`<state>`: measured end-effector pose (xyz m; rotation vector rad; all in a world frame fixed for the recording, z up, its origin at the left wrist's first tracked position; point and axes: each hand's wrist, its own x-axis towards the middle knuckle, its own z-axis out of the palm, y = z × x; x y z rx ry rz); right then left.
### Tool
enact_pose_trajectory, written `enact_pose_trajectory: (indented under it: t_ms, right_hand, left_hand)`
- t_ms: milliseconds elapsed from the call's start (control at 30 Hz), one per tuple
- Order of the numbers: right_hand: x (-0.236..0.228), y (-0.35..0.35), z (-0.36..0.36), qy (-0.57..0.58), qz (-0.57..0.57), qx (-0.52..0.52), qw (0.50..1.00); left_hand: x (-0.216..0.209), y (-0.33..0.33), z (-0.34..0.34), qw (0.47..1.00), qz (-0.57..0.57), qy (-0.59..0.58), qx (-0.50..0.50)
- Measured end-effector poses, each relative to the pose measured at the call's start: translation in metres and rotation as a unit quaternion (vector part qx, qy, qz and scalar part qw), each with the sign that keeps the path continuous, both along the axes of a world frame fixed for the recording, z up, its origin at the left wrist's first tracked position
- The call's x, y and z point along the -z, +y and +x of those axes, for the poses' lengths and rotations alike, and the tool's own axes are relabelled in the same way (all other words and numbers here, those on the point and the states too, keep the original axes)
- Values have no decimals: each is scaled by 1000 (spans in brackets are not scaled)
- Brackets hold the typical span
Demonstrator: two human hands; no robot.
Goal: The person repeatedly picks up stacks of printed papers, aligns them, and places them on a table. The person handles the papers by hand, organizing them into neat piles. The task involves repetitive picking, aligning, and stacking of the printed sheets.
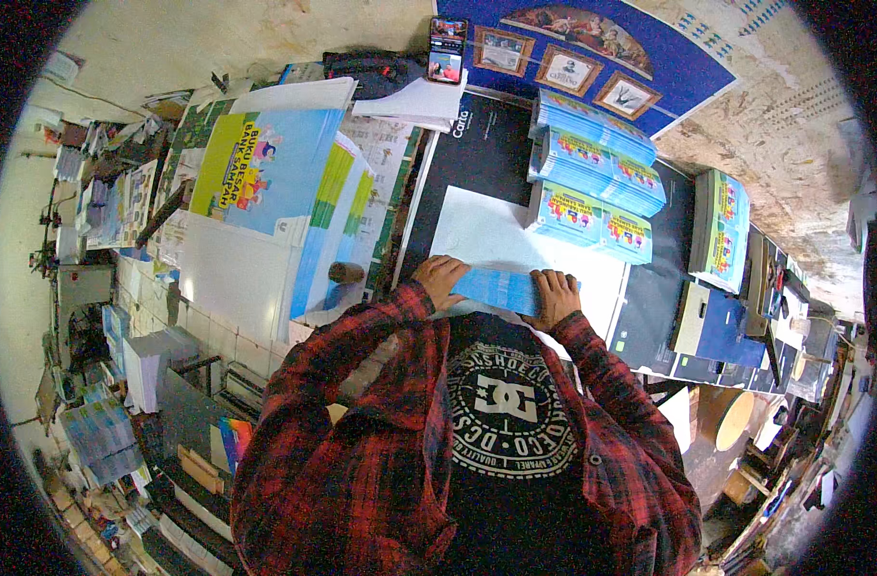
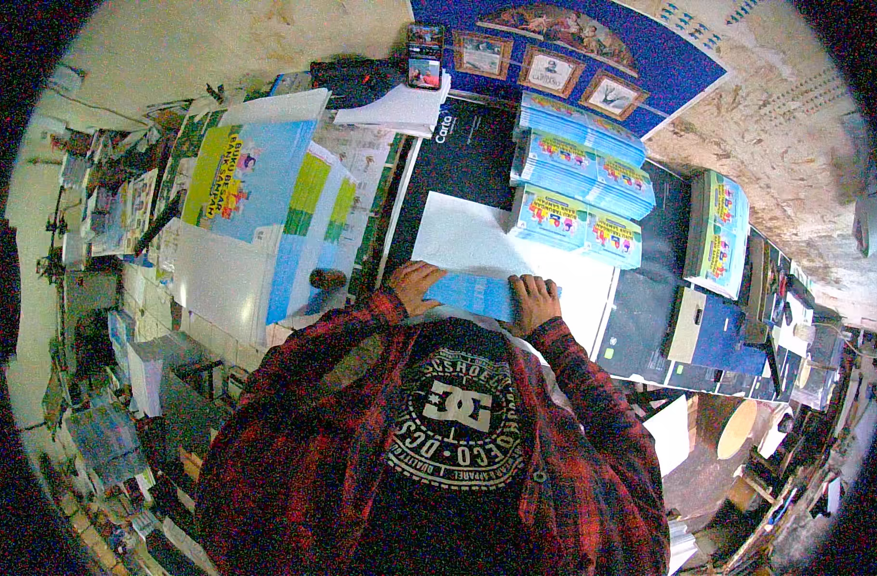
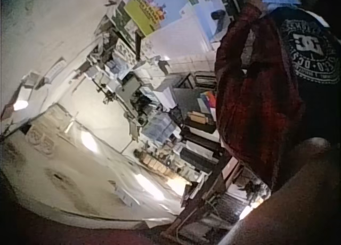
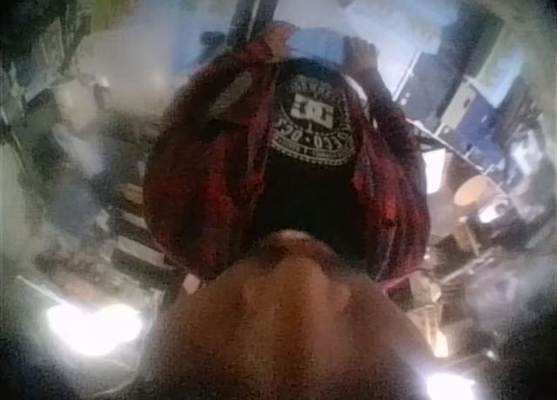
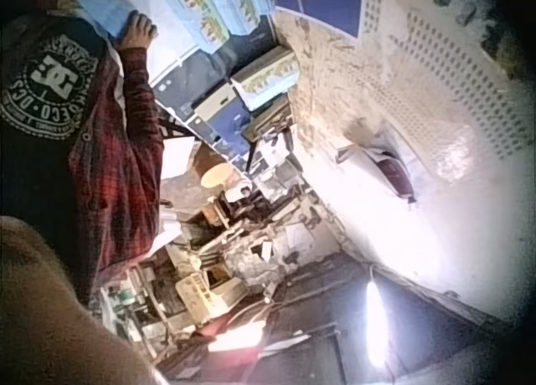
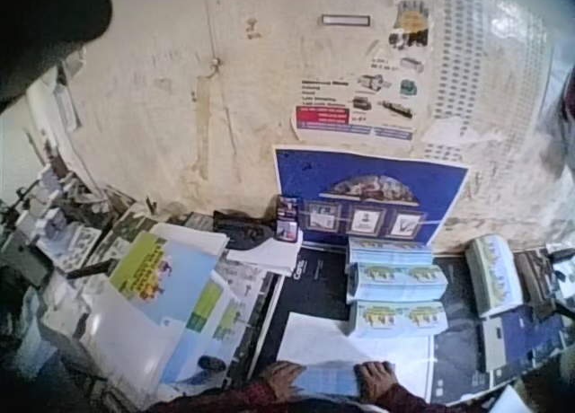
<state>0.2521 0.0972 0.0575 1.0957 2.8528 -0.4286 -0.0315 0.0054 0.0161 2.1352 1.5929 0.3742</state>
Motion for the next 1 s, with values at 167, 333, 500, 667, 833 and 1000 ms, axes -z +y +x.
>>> enact_pose_trajectory:
  t_ms: [167,333,500,667,833,1000]
  right_hand:
    - [13,1,8,22,29,-8,999]
    - [4,2,2,2,6,-4,1000]
    - [6,4,3,9,10,-11,1000]
    - [10,3,7,-3,-2,-9,1000]
    - [2,1,1,-4,-6,0,1000]
    - [6,6,23,-15,-21,-10,1000]
  left_hand:
    - [-31,-4,1,994,59,95,13]
    - [-28,-10,-13,995,-18,101,2]
    - [-16,-10,-18,997,-62,49,4]
    - [-30,-14,-14,997,-5,65,-32]
    - [-20,-19,-21,997,-6,79,-20]
    - [-7,-14,-26,997,-30,70,-4]
